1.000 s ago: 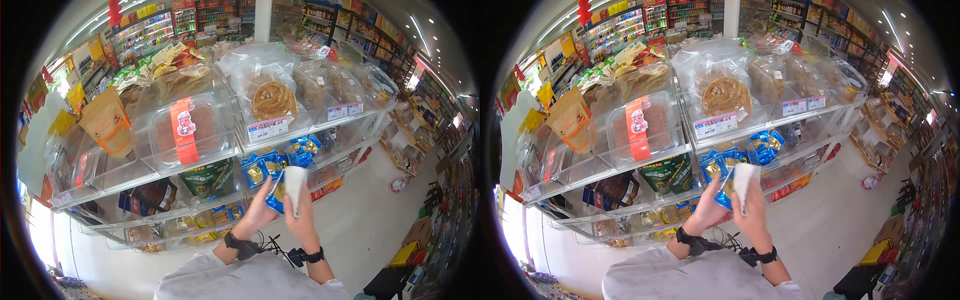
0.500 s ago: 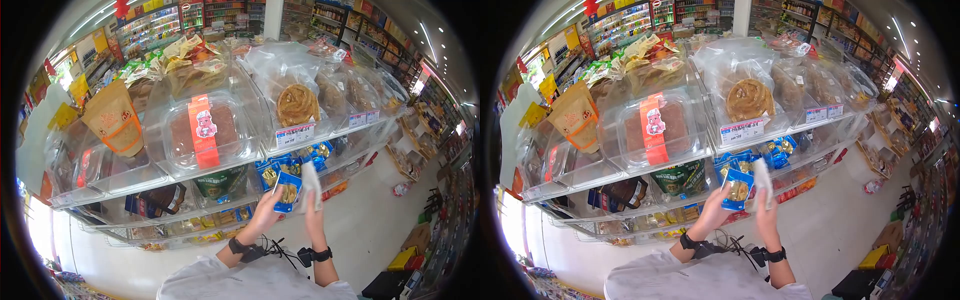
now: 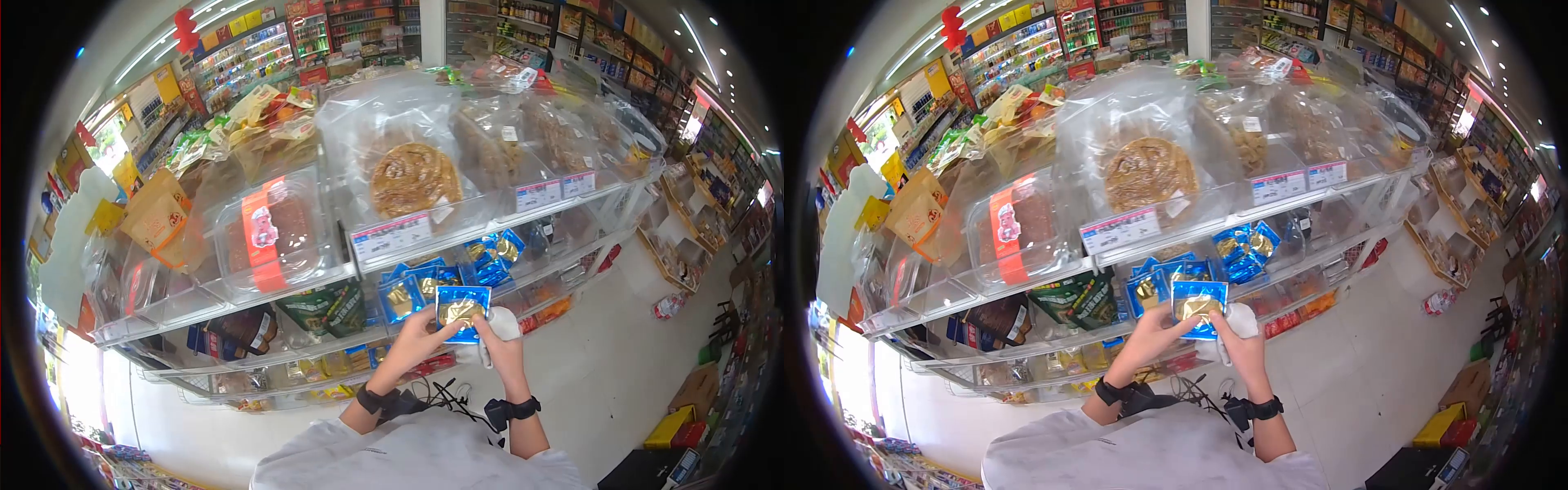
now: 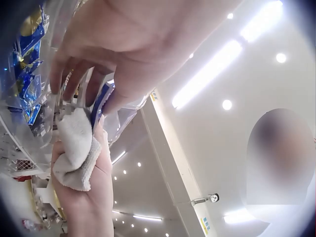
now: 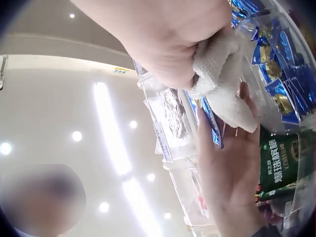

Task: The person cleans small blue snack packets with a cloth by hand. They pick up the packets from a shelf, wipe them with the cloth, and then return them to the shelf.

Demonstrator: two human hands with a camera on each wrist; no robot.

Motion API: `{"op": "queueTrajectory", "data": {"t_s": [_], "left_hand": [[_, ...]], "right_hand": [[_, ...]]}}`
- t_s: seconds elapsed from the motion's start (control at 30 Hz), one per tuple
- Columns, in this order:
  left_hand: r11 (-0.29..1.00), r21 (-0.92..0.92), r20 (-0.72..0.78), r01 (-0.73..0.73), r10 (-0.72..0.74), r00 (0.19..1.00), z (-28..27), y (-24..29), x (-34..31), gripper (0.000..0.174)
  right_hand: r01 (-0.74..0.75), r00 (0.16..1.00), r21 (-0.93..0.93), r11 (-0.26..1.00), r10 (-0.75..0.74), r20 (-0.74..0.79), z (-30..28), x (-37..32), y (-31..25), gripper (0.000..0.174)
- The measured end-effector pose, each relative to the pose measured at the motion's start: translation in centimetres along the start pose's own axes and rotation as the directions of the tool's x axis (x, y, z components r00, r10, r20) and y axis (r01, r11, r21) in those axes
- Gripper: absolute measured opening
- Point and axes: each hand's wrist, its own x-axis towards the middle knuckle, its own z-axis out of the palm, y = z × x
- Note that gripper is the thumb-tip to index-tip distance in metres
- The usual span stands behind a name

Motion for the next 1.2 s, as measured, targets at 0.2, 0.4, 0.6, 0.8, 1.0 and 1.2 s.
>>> {"op": "queueTrajectory", "data": {"t_s": [0.2,0.4,0.6,0.8,1.0,1.2], "left_hand": [[0.960,0.280,0.191,0.023,-0.080,0.978,4.3,1.3,4.0,0.034],[0.862,0.506,0.530,0.032,-0.340,0.777,9.7,0.6,6.9,0.034],[0.905,0.053,0.017,0.421,-0.423,0.906,9.7,-3.4,6.2,0.031],[0.927,-0.340,-0.318,0.156,-0.269,0.909,8.6,-2.2,3.6,0.041],[0.934,-0.091,-0.283,0.345,-0.356,0.891,5.6,-1.8,-1.2,0.036],[0.799,-0.254,-0.206,0.545,-0.596,0.776,2.1,-7.8,-4.3,0.038]], "right_hand": [[-0.070,0.991,0.199,0.977,0.091,-0.096,-10.4,4.7,-0.2,0.023],[-0.155,0.760,-0.147,0.977,0.213,0.613,-16.3,5.5,6.5,0.043],[-0.329,0.797,-0.057,0.943,0.310,0.519,-15.2,9.4,7.2,0.038],[-0.314,0.807,0.002,0.949,0.266,0.527,-10.5,13.4,6.5,0.038],[-0.218,0.936,-0.004,0.976,0.210,0.283,-8.8,18.7,6.3,0.041],[-0.086,0.899,-0.366,0.927,0.231,0.372,-10.3,22.9,10.1,0.048]]}}
